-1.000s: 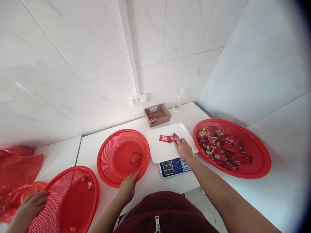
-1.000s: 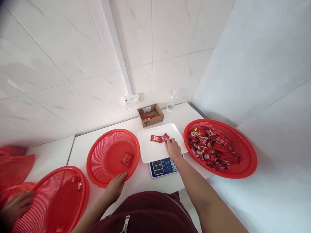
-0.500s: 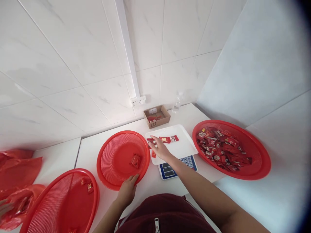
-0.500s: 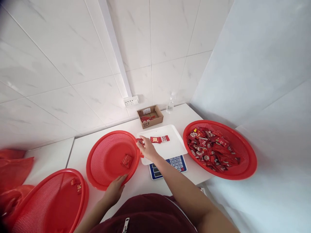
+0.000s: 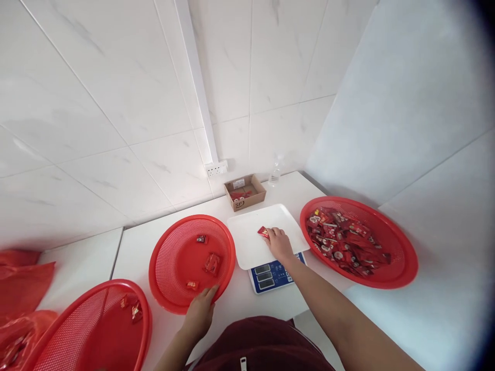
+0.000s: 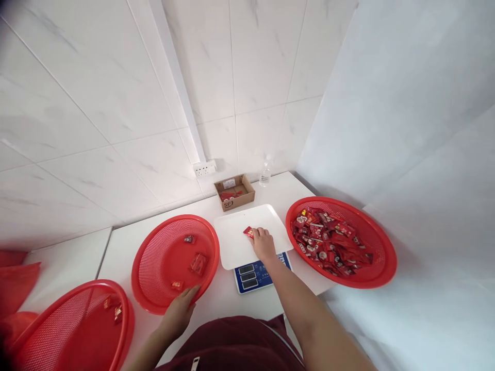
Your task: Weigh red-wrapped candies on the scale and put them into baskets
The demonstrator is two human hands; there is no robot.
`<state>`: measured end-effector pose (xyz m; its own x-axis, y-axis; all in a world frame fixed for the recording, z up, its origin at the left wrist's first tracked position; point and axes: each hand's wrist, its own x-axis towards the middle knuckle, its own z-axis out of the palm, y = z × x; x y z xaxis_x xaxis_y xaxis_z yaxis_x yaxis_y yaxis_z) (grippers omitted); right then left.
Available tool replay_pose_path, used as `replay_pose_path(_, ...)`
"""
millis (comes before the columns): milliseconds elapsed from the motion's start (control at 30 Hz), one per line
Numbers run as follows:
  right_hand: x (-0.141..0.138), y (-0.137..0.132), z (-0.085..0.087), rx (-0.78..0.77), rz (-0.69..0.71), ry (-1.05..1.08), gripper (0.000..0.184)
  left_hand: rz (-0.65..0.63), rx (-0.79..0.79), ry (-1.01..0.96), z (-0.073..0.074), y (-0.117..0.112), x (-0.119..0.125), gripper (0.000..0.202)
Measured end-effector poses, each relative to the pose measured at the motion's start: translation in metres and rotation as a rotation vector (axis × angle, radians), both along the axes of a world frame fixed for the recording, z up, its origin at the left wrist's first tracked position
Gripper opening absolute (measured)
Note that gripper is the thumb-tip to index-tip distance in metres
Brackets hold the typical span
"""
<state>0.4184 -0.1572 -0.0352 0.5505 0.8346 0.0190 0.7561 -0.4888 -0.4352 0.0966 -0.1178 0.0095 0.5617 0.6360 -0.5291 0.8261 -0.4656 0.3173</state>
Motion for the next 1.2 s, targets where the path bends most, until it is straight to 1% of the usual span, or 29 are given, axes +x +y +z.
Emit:
replay_pose_path(133, 0.006, 0.004, 0.007, 0.007, -0.117, 0.121, 0.03, -0.046, 0.046, -0.062, 0.0, -0.002, 0.001, 0.053)
replay_pose_path(167, 0.005, 0.007, 0.009, 0.006, -0.138, 0.174, 0.032, -0.044, 0.051, -0.063, 0.0, -0.003, 0.001, 0.053)
replay_pose_path(233, -0.007, 0.017, 0.016, 0.007, -0.144, 0.306, 0.044, -0.045, 0.06, -0.067, 0.001, -0.004, 0.001, 0.052)
replay_pose_path(267, -0.016, 0.022, 0.02, 0.011, -0.126, 0.368, 0.049, -0.048, 0.062, -0.071, 0.002, -0.005, 0.001, 0.052)
replay_pose_path(333, -0.041, 0.032, 0.032, 0.063, -0.036, 0.544, 0.052, -0.054, 0.065, -0.076, 0.002, -0.006, 0.001, 0.052)
replay_pose_path(400, -0.068, 0.039, 0.047, 0.158, 0.096, 0.803, 0.051, -0.054, 0.06, -0.075, 0.002, -0.006, 0.0, 0.053)
replay_pose_path(467, -0.09, 0.039, 0.062, 0.23, 0.201, 1.031, 0.056, -0.046, 0.051, -0.072, 0.002, -0.006, -0.001, 0.053)
replay_pose_path(533, -0.101, 0.032, 0.072, 0.216, 0.246, 1.127, 0.062, -0.039, 0.046, -0.079, 0.001, -0.005, -0.003, 0.053)
replay_pose_path(600, -0.103, 0.017, 0.073, 0.14, 0.263, 1.165, 0.064, -0.038, 0.047, -0.09, 0.001, -0.003, -0.005, 0.053)
replay_pose_path(700, -0.09, -0.02, 0.062, -0.011, 0.244, 1.249, 0.063, -0.059, 0.054, -0.114, 0.0, 0.005, -0.012, 0.052)
replay_pose_path(767, -0.076, -0.052, 0.051, -0.073, 0.159, 1.303, 0.064, -0.082, 0.073, -0.124, -0.002, 0.016, -0.018, 0.051)
replay_pose_path(800, -0.068, -0.069, 0.047, -0.076, 0.097, 1.33, 0.064, -0.087, 0.091, -0.123, -0.003, 0.023, -0.021, 0.05)
replay_pose_path(833, -0.06, -0.086, 0.043, -0.055, 0.029, 1.354, 0.063, -0.084, 0.142, -0.102, -0.006, 0.032, -0.024, 0.049)
replay_pose_path(867, -0.052, -0.101, 0.04, -0.013, -0.041, 1.373, 0.062, -0.091, 0.159, -0.097, -0.008, 0.042, -0.026, 0.049)
replay_pose_path(933, -0.035, -0.129, 0.038, 0.104, -0.173, 1.395, 0.059, -0.083, 0.221, -0.071, -0.014, 0.063, -0.027, 0.047)
replay_pose_path(1033, -0.004, -0.157, 0.042, 0.28, -0.325, 1.379, 0.052, -0.037, 0.297, -0.065, -0.019, 0.088, -0.021, 0.048)
replay_pose_path(1100, 0.021, -0.167, 0.045, 0.369, -0.385, 1.349, 0.048, 0.001, 0.366, -0.12, -0.019, 0.092, -0.011, 0.051)
replay_pose_path(1133, 0.035, -0.17, 0.047, 0.407, -0.407, 1.327, 0.047, 0.016, 0.41, -0.167, -0.019, 0.09, -0.004, 0.052)
replay_pose_path(1200, 0.066, -0.172, 0.045, 0.466, -0.447, 1.259, 0.046, 0.03, 0.479, -0.29, -0.017, 0.077, 0.014, 0.053)
